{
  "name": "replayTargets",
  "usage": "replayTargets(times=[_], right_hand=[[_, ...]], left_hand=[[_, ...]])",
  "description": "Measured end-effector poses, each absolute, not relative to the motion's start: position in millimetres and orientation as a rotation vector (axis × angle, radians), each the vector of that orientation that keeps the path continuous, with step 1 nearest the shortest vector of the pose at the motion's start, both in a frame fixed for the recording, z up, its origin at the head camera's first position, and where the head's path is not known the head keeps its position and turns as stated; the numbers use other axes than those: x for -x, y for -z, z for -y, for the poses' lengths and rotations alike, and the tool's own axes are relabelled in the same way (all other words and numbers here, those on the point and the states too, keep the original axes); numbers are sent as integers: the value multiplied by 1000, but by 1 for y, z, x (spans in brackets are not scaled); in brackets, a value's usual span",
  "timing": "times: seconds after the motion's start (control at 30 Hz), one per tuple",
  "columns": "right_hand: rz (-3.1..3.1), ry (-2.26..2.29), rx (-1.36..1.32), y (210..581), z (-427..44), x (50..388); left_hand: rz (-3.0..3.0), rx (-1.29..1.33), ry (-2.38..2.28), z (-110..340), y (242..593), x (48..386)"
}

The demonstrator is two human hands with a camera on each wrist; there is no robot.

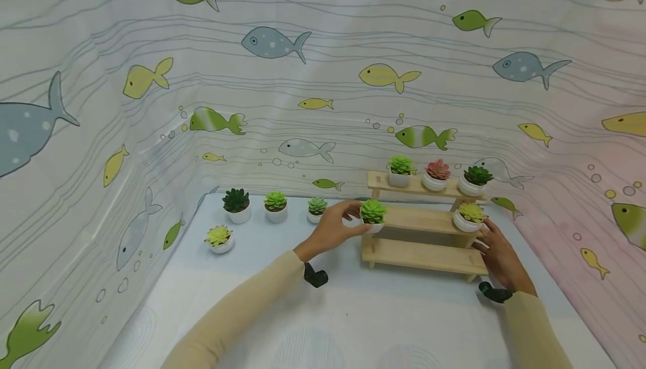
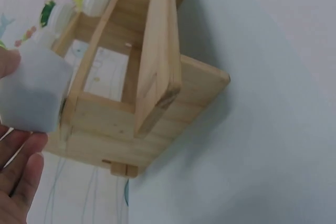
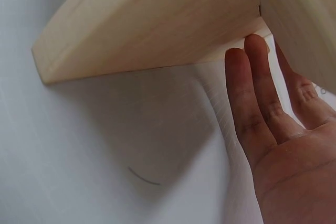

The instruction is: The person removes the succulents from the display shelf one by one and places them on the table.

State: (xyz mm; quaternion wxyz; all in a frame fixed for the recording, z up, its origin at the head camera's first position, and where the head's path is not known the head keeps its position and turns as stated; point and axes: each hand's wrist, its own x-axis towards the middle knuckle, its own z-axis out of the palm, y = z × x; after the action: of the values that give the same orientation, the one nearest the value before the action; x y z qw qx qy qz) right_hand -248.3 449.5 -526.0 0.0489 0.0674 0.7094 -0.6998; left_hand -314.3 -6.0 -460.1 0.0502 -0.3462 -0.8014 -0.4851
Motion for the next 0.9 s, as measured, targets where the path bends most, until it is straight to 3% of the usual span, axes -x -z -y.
replayTargets(times=[0.9], right_hand=[[-2110, 2172, -131, 529, -454, 249]], left_hand=[[2470, 851, 1533, 86, 464, 309]])
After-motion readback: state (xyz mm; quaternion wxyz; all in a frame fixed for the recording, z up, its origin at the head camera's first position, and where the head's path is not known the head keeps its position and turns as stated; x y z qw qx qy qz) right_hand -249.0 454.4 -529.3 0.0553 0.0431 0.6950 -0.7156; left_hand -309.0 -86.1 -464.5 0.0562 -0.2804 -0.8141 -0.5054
